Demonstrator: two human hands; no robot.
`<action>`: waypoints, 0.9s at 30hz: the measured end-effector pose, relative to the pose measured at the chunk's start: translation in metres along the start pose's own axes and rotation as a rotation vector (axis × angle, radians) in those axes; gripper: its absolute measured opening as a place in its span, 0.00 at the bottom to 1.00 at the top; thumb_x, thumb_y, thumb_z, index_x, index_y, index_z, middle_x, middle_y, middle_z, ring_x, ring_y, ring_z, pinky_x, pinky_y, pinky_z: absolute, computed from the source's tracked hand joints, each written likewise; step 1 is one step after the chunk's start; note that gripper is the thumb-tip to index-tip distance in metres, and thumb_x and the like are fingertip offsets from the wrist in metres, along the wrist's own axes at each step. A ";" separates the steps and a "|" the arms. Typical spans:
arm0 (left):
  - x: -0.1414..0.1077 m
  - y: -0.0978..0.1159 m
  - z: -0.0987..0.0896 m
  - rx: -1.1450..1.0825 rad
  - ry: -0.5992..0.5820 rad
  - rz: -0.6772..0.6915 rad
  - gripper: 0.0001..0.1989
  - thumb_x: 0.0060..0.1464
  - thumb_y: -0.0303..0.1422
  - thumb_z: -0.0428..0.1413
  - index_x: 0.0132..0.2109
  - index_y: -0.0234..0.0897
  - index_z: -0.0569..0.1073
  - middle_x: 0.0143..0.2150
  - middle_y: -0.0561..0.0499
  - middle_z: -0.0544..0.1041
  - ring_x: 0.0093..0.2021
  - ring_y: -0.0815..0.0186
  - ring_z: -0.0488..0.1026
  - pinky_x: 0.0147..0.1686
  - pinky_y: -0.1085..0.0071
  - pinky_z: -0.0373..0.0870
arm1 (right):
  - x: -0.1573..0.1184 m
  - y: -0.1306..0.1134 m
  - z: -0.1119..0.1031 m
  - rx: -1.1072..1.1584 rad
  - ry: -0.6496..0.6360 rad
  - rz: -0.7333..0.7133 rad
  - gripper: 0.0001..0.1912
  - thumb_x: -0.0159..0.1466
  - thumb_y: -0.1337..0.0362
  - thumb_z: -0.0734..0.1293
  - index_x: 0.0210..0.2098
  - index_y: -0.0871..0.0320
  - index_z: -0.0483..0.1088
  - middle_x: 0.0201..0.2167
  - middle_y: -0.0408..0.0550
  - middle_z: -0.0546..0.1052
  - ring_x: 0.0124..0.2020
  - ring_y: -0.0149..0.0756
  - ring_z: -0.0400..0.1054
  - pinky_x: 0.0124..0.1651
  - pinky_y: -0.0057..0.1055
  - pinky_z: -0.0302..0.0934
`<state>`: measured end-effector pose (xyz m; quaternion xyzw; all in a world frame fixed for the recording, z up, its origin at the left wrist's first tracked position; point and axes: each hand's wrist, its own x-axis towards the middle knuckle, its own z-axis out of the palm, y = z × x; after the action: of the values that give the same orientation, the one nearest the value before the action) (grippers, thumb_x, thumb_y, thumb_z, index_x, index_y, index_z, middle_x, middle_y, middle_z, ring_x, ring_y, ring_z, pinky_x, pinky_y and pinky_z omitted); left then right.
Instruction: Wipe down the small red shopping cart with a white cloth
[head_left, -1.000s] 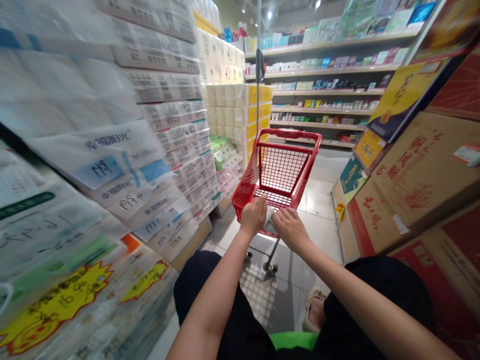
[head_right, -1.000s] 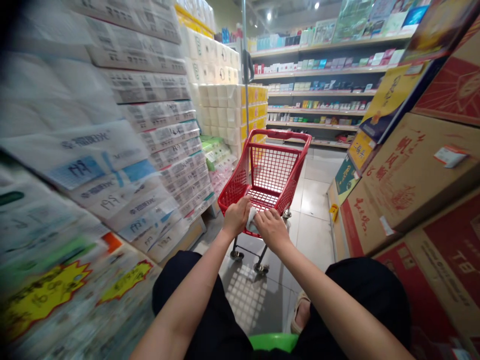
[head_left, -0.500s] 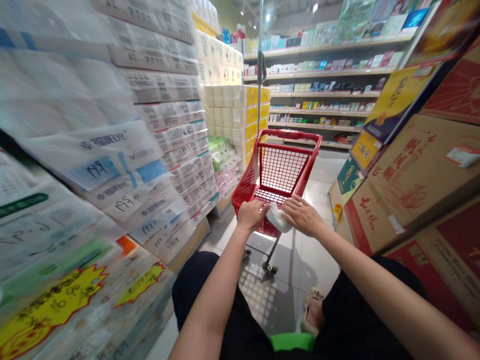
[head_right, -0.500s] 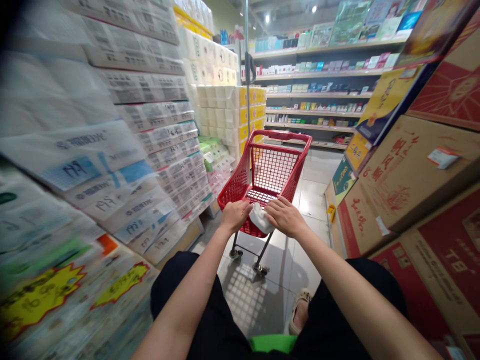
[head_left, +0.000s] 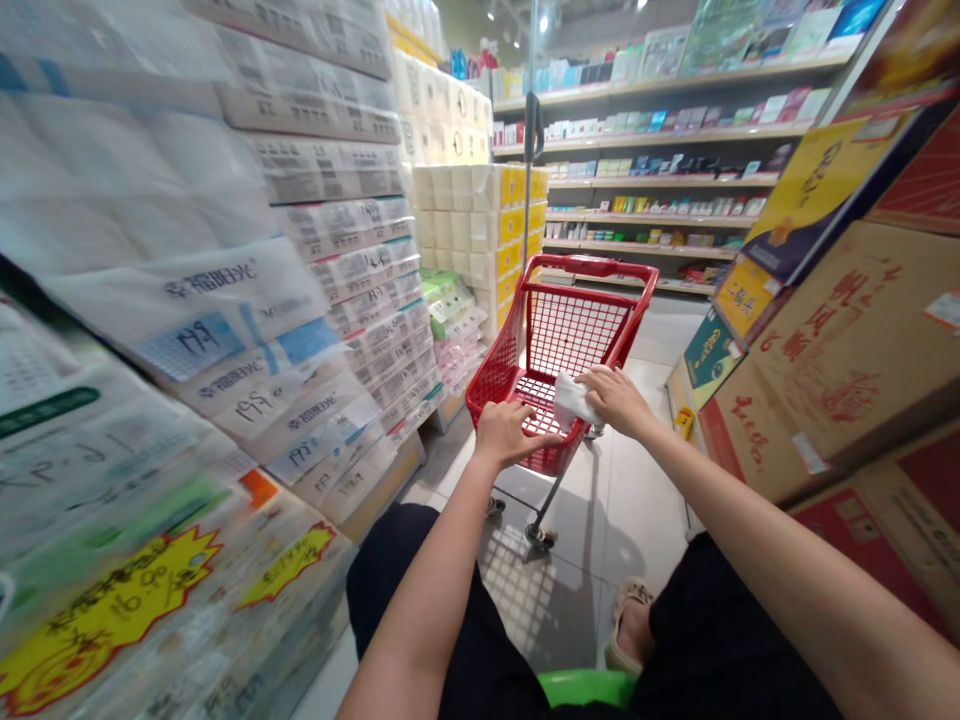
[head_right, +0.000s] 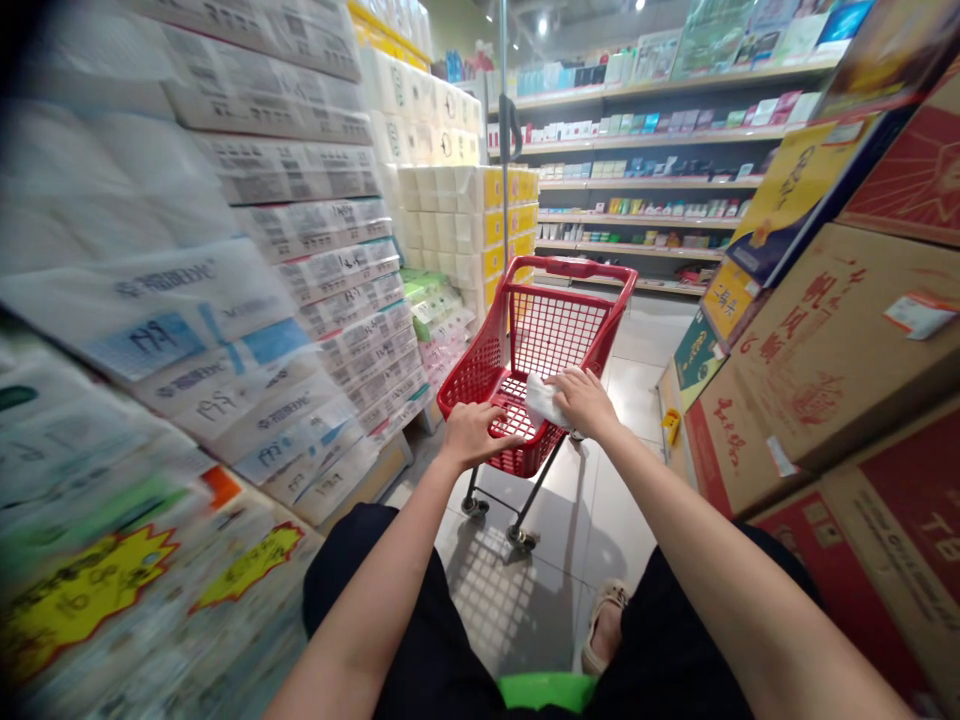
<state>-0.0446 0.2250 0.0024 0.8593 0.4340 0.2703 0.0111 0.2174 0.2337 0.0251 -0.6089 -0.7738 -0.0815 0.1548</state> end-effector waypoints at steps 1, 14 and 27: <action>0.000 -0.001 -0.001 -0.007 -0.010 -0.006 0.32 0.50 0.66 0.52 0.42 0.42 0.77 0.41 0.48 0.79 0.44 0.58 0.74 0.46 0.61 0.60 | -0.004 -0.005 0.000 0.027 0.012 -0.035 0.22 0.66 0.66 0.55 0.56 0.53 0.68 0.57 0.47 0.73 0.62 0.41 0.59 0.69 0.49 0.42; 0.000 -0.012 -0.009 -0.072 -0.058 0.063 0.22 0.61 0.55 0.49 0.41 0.45 0.78 0.41 0.53 0.79 0.43 0.62 0.74 0.48 0.63 0.58 | -0.058 -0.082 -0.021 0.137 -0.025 -0.306 0.17 0.69 0.51 0.59 0.45 0.55 0.73 0.48 0.52 0.74 0.59 0.46 0.58 0.65 0.49 0.50; 0.005 -0.017 0.001 -0.007 -0.003 -0.024 0.30 0.69 0.49 0.37 0.34 0.39 0.76 0.36 0.49 0.80 0.38 0.63 0.74 0.42 0.65 0.57 | -0.035 -0.011 -0.015 -0.020 0.054 -0.248 0.22 0.73 0.53 0.52 0.54 0.54 0.71 0.55 0.48 0.75 0.62 0.41 0.60 0.71 0.49 0.40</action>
<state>-0.0542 0.2399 -0.0003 0.8545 0.4432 0.2703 0.0182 0.2157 0.1942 0.0278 -0.5077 -0.8378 -0.1239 0.1583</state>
